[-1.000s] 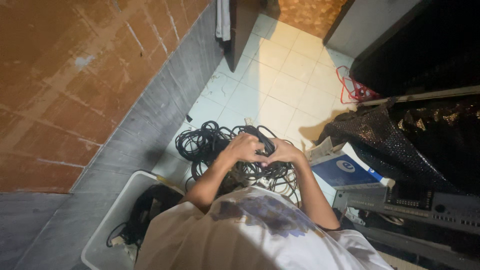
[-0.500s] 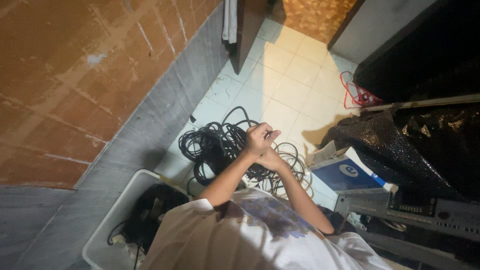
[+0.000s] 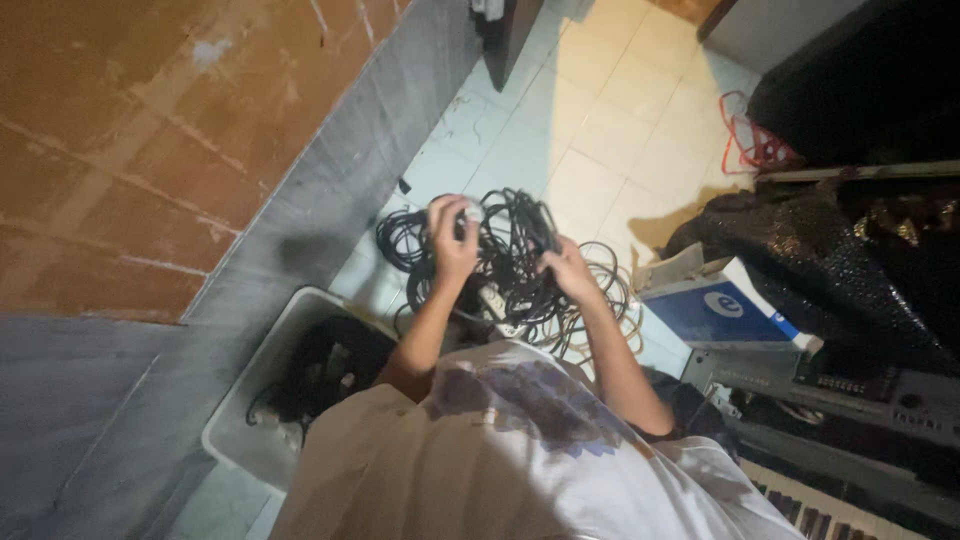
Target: The person sorts through and coils various power and audio cables by hand, placing some into a white plastic bin.
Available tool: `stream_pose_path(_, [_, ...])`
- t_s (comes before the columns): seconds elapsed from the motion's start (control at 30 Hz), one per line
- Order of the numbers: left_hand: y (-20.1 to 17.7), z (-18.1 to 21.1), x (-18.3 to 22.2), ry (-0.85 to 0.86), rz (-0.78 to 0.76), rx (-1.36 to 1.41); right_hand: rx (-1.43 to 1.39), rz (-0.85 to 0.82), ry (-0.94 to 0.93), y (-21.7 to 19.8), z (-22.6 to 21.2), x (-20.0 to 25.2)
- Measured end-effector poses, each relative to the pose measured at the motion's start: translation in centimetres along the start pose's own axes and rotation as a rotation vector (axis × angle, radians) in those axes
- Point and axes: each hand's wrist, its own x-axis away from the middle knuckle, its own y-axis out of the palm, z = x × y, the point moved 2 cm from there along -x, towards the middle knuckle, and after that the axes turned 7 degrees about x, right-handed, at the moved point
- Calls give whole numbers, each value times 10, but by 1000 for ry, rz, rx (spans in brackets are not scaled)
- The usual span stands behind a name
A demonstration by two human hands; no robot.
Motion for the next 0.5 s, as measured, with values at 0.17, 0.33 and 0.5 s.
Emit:
stream_pose_path(0.17, [-42,-98,63,-585,119,30,-404,-99,-69,-7,-36,19])
stream_pose_path(0.33, [-67,-169,117,-1334,214,662,-487,-115,-54,0,-82,39])
stream_pose_path(0.5, [-45,-156,166,-1625,-194,938,-675,-215,-90,-1,-109,42])
